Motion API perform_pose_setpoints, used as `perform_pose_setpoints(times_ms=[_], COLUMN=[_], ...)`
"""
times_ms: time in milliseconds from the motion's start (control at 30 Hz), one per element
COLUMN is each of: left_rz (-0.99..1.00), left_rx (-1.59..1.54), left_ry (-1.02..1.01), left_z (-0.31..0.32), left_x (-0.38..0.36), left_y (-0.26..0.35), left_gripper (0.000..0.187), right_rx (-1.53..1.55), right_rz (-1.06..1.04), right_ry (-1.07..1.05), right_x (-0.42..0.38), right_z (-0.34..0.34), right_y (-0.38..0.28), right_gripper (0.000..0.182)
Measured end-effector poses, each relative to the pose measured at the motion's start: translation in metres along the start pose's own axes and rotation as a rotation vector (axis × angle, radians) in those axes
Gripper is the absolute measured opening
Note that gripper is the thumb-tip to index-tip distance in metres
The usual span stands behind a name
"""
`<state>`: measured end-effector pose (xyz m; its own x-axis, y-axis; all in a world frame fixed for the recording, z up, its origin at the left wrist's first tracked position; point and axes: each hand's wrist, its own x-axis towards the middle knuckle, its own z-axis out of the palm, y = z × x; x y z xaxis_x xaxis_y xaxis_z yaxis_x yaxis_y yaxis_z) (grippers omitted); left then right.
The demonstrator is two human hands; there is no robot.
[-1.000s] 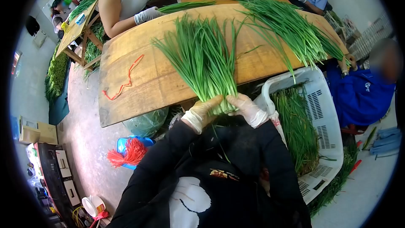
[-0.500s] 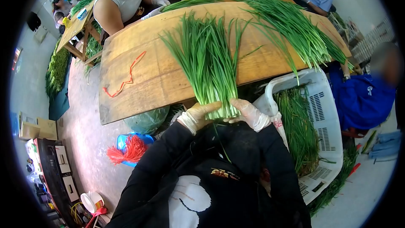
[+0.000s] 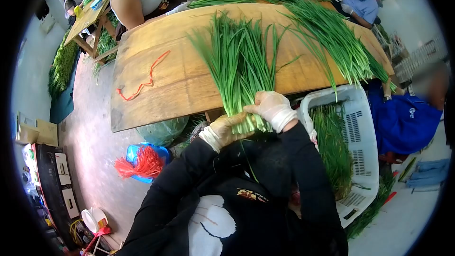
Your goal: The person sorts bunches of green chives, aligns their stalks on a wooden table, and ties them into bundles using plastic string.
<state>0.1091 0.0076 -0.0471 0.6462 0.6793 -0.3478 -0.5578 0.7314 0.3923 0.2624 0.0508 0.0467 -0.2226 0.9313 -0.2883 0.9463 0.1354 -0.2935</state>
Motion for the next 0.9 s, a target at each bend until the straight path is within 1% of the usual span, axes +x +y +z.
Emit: perform_pose_setpoints(times_ms=[33,100,133,167,233,300,367,400,433,467,500,533,567,600,633,667,700,733,767,800,833,867,900], left_rz=[0.006,-0.018,-0.015,-0.014,-0.02,-0.031,-0.046,-0.039,-0.033,-0.024,-0.024,-0.026,-0.028,-0.065,-0.069,-0.086,-0.104,-0.086,-0.081,-0.07,-0.06,-0.067,-0.057], left_rx=[-0.006,0.013,0.006,0.0,0.019,0.009,0.003,0.024,0.046,0.05,0.051,0.041,0.03,0.018,0.018,0.006,-0.004,0.012,-0.018,-0.012,-0.007,-0.001,-0.053], left_ry=[-0.002,0.028,0.041,0.036,0.034,0.047,0.063,0.111,0.159,0.181,0.179,0.176,0.172,0.183,0.181,0.154,0.127,0.124,0.125,0.134,0.144,0.144,0.12], left_z=[0.001,0.003,0.003,0.002,0.001,0.008,0.013,0.014,0.015,0.018,0.019,0.02,0.019,0.011,0.008,0.006,0.005,0.007,0.006,0.007,0.008,0.008,0.009], left_x=[-0.001,-0.002,-0.002,-0.001,0.001,0.0,0.002,0.005,0.007,0.006,0.004,0.003,0.001,0.005,0.004,0.005,0.005,0.004,0.006,0.006,0.006,0.007,0.007], left_y=[0.001,0.002,0.002,0.001,-0.001,-0.001,-0.002,-0.003,-0.004,-0.003,-0.002,0.0,0.001,0.0,0.001,0.001,0.002,0.003,0.001,0.0,-0.001,-0.002,-0.002], left_gripper=[0.032,0.029,0.028,0.028,0.027,0.027,0.027,0.026,0.025,0.023,0.023,0.023,0.022,0.024,0.024,0.024,0.024,0.024,0.022,0.021,0.02,0.02,0.019], right_rx=[0.079,0.476,0.497,0.49,0.721,0.75,0.993,0.927,1.023,0.895,0.85,1.099,1.107,1.025,1.205,1.094,0.918,0.845,0.836,0.965,0.91,0.98,1.157], right_rz=[-0.102,-0.021,-0.026,-0.023,-0.06,-0.03,0.021,-0.022,-0.106,-0.159,-0.174,-0.119,-0.122,-0.082,-0.319,-0.031,-0.137,-0.056,0.098,0.405,0.469,0.483,0.501], right_ry=[0.001,-0.217,-0.265,-0.266,-0.285,-0.264,-0.118,-0.039,-0.032,0.05,0.082,0.168,0.315,0.462,0.619,0.795,0.859,0.765,0.585,0.291,0.08,-0.179,-0.329], right_x=[0.004,0.016,0.017,0.019,0.023,0.02,0.007,-0.005,-0.015,-0.038,-0.057,-0.087,-0.112,-0.137,-0.15,-0.165,-0.162,-0.163,-0.159,-0.155,-0.143,-0.133,-0.126], right_z=[0.001,-0.001,-0.006,-0.005,0.001,0.003,-0.001,-0.012,-0.014,-0.03,-0.039,-0.047,-0.048,-0.048,-0.036,-0.025,0.004,0.037,0.064,0.088,0.121,0.168,0.204], right_y=[0.008,0.022,0.024,0.03,0.04,0.04,0.029,0.025,0.034,0.033,0.046,0.048,0.068,0.088,0.095,0.088,0.097,0.103,0.088,0.072,0.062,0.069,0.07], right_gripper=[0.035,0.03,0.031,0.031,0.033,0.031,0.028,0.025,0.023,0.021,0.02,0.02,0.018,0.016,0.014,0.014,0.011,0.006,0.006,0.007,0.011,0.018,0.024])
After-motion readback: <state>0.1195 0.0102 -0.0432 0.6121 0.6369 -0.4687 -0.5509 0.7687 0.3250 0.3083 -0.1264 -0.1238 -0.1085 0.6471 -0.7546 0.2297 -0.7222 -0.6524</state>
